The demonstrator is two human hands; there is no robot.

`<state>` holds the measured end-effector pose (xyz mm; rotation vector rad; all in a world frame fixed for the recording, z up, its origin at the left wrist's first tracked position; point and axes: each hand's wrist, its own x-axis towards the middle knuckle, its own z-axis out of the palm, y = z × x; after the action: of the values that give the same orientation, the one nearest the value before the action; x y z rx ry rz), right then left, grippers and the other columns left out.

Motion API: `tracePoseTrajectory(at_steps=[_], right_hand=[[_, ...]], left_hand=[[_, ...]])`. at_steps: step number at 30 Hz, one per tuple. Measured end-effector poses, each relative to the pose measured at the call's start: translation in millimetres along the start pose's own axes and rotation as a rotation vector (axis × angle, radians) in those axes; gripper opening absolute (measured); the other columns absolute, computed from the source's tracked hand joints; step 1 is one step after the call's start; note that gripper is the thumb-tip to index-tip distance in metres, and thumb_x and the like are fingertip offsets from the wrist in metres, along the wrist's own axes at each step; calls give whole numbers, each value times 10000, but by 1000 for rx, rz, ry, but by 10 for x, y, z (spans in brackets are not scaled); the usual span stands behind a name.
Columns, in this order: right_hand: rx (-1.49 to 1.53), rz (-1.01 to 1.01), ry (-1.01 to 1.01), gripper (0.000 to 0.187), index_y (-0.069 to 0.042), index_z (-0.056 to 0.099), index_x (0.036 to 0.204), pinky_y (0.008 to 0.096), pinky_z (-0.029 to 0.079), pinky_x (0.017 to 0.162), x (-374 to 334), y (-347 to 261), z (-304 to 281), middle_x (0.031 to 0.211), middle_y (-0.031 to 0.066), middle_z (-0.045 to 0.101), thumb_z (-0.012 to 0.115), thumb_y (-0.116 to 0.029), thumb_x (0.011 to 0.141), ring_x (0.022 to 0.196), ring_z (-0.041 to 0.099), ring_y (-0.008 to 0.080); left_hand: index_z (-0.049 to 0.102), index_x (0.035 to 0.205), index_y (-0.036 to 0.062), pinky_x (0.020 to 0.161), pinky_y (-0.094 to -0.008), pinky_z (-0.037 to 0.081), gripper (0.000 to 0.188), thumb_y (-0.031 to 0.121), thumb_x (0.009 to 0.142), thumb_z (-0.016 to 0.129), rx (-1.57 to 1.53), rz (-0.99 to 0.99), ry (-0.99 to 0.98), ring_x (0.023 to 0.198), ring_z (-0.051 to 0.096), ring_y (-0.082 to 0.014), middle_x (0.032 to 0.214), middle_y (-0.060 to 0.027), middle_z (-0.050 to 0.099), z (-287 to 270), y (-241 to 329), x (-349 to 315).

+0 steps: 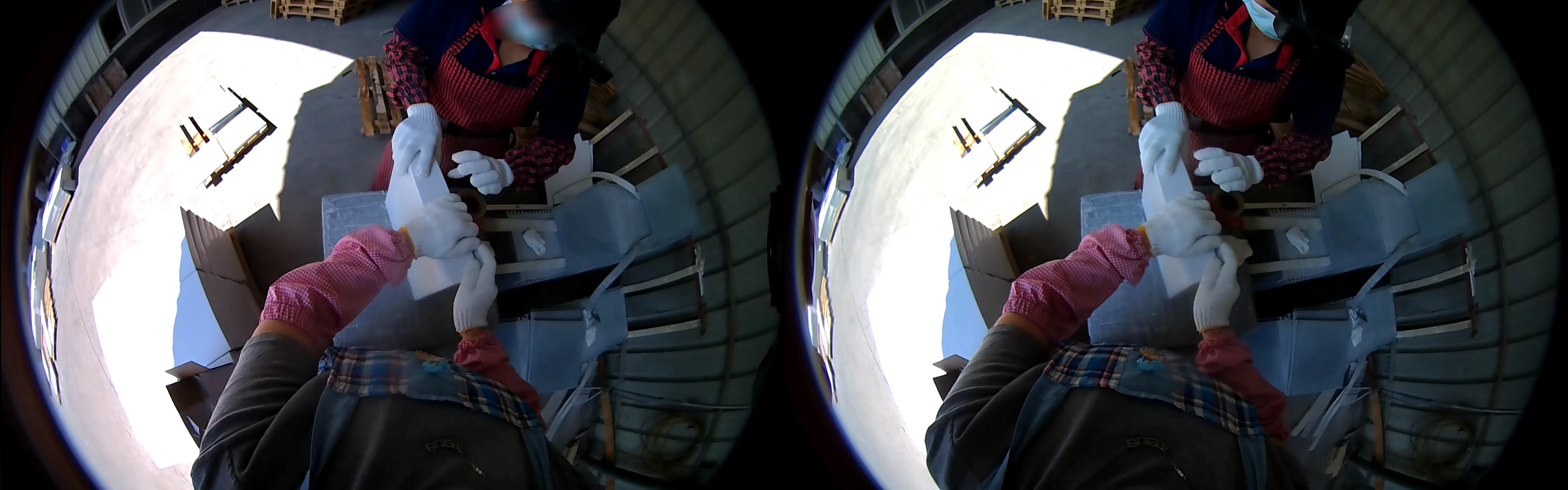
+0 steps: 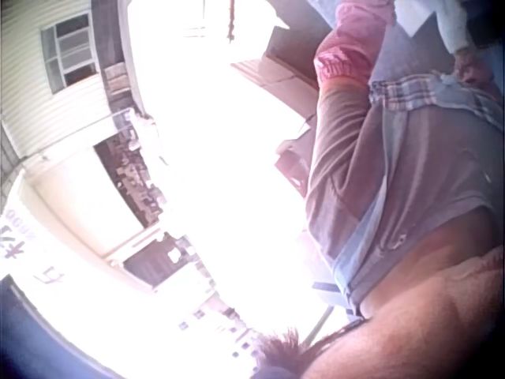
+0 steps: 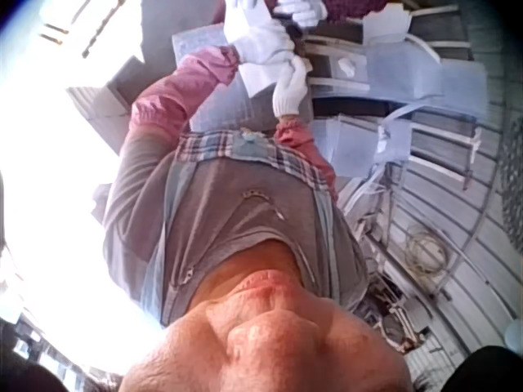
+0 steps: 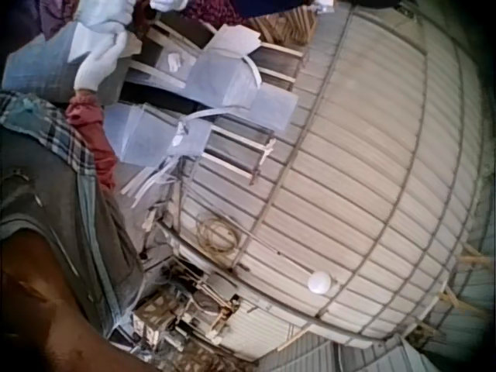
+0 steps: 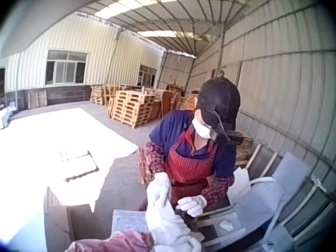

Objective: The person wraps gray rectangular tiles in plastic film and places them into a cardboard box. A coworker assists by taping the box closed and stacking the finished packages on a wooden pallet.

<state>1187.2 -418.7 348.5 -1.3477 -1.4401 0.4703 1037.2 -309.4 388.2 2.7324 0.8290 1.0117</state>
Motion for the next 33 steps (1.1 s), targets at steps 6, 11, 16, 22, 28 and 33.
tracePoseTrajectory(at_steps=[6,11,16,22,28,33], right_hand=[[-77,39,-5,338,-7,562,1355,417,523,939,63,-10,-11,1203,240,686,544,-161,1054,1100,682,364],[-380,4,-155,569,-6,499,1408,480,522,912,38,-87,-46,1228,258,646,661,-331,970,1085,648,435],[-471,40,-288,798,5,444,1441,493,514,933,77,-356,-84,1266,269,584,751,-463,872,1101,621,457],[-568,50,-307,838,-10,427,1456,503,536,868,1,-289,-13,1221,259,580,750,-500,858,1054,630,459],[-550,-21,-274,772,-7,438,1445,515,537,837,-2,-212,-41,1204,256,575,731,-460,893,1017,634,452],[-575,-57,-246,757,-12,436,1456,519,534,844,-7,-145,-45,1222,252,571,728,-433,899,1022,629,455]], left_hand=[[696,695,102,688,-442,512,292,337,864,654,-50,-89,83,730,637,-294,704,-100,638,141,-8,29],[707,717,94,666,-460,515,280,335,856,679,-99,-147,85,698,638,-314,724,-117,635,123,-9,4],[715,757,78,716,-456,529,211,275,834,707,-103,-216,78,766,653,-308,765,-126,656,64,29,-7],[686,992,67,908,-438,513,197,188,840,720,-106,-102,332,1052,646,-329,1054,-118,688,187,2,-162],[607,1248,30,1036,-474,472,457,117,821,747,100,-433,693,1212,577,-391,1281,-174,617,-45,192,-312],[512,1393,21,1079,-447,445,599,320,913,712,-171,-1189,737,1269,554,-382,1374,-202,581,81,-73,-455]])
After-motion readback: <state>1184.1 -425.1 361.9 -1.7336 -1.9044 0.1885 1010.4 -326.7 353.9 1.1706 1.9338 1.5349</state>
